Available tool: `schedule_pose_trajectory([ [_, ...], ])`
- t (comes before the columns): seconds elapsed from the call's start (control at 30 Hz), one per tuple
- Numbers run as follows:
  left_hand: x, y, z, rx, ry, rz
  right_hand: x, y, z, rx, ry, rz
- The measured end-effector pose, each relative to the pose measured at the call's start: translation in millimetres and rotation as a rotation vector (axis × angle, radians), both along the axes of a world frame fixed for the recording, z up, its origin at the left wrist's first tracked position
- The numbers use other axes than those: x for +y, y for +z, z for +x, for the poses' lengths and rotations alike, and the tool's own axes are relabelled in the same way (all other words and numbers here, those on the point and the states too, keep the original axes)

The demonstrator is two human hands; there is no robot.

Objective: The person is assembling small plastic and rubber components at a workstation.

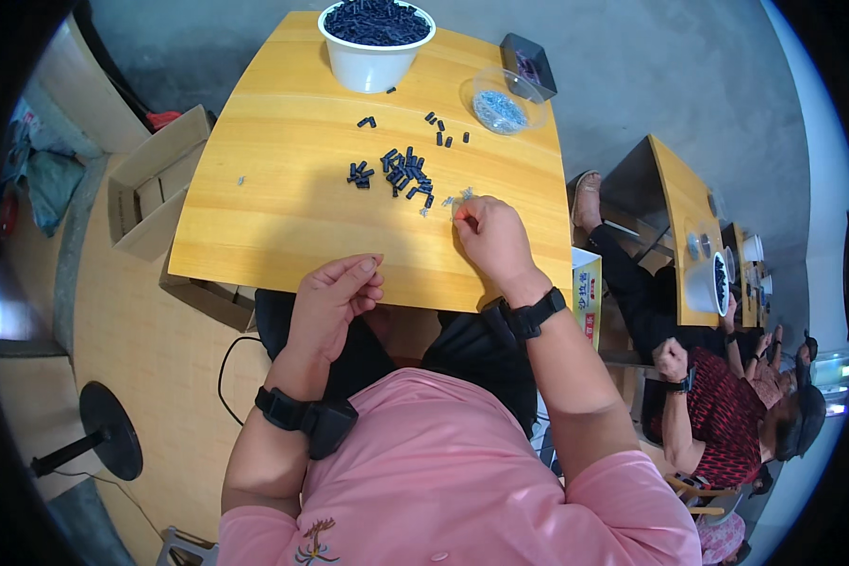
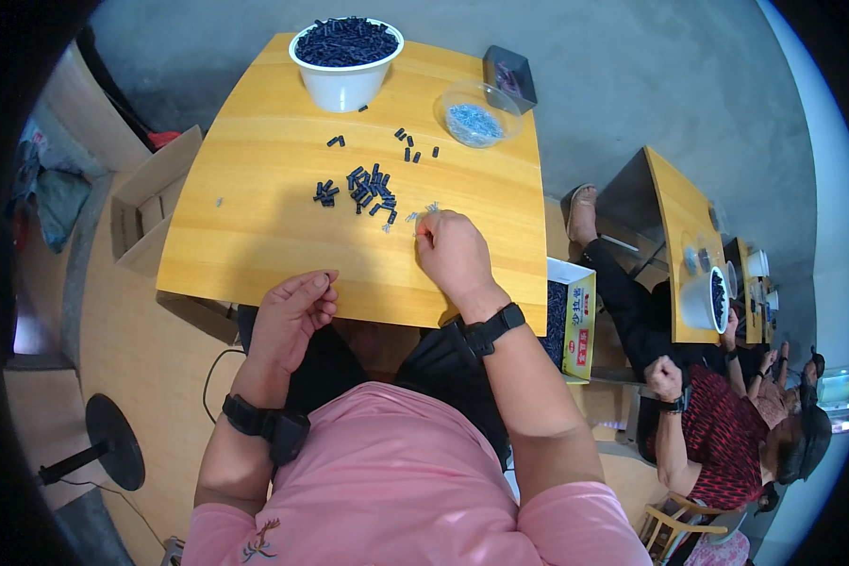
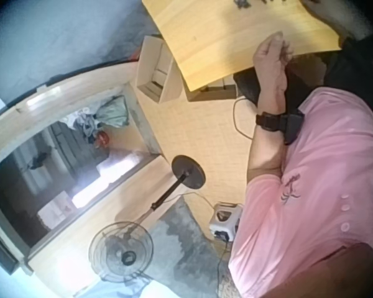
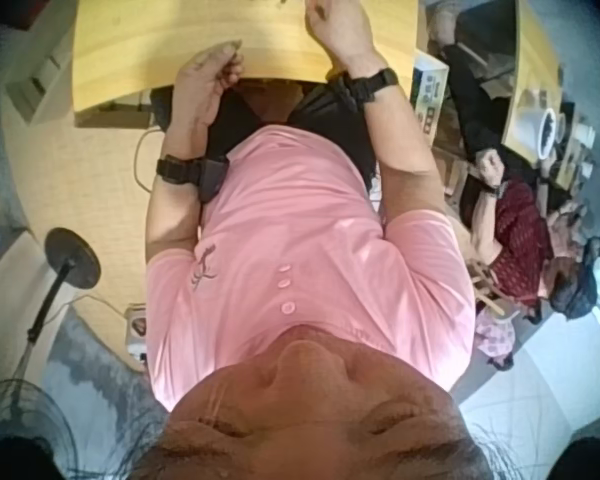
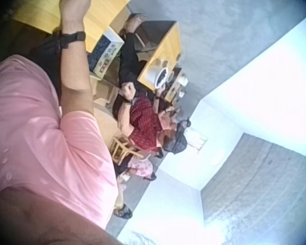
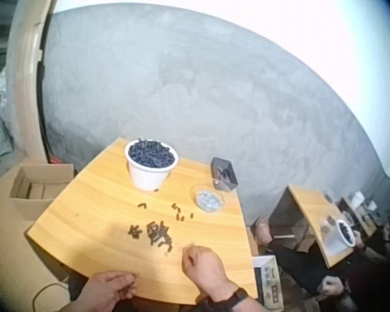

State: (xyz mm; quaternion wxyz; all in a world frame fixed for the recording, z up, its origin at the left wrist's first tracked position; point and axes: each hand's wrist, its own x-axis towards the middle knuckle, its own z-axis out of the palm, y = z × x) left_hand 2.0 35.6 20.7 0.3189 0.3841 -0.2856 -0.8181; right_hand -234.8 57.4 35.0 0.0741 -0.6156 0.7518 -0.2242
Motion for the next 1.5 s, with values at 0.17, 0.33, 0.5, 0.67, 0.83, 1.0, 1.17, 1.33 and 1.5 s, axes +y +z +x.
schedule_pose_trajectory([
  [0.17,-0.6,0.8,0.9,-0.013,-0.002,-0.007,4.2,5.4,3.2,-0.081,0.025,-0.032],
  [0.33,-0.1,2.5,0.6,-0.009,-0.007,-0.005,1.3,-0.7,-0.8,-0.024,0.119,-0.056],
  [0.5,2.2,-0.6,1.7,0.0,-0.019,-0.035,-1.9,6.3,12.1,0.122,0.119,0.03],
  [0.67,6.1,2.6,4.2,-0.029,-0.065,-0.136,3.5,14.8,20.6,0.178,0.179,0.06],
  [0.83,5.9,9.5,0.1,0.007,-0.138,-0.253,12.4,17.4,23.6,-0.407,0.029,0.126],
  [1.0,11.2,14.8,-4.0,-0.071,-0.148,-0.316,18.3,29.2,36.7,-0.951,0.045,0.045],
  [1.17,14.4,22.9,-7.0,-0.118,-0.199,-0.391,28.2,41.5,41.7,-1.262,0.132,0.247],
  [1.33,19.0,24.7,-9.0,-0.063,-0.202,-0.405,38.0,44.4,47.2,-1.39,0.122,0.251],
  [1.5,20.6,21.9,-8.2,-0.074,-0.196,-0.45,41.7,40.3,48.8,-1.384,0.114,0.218],
])
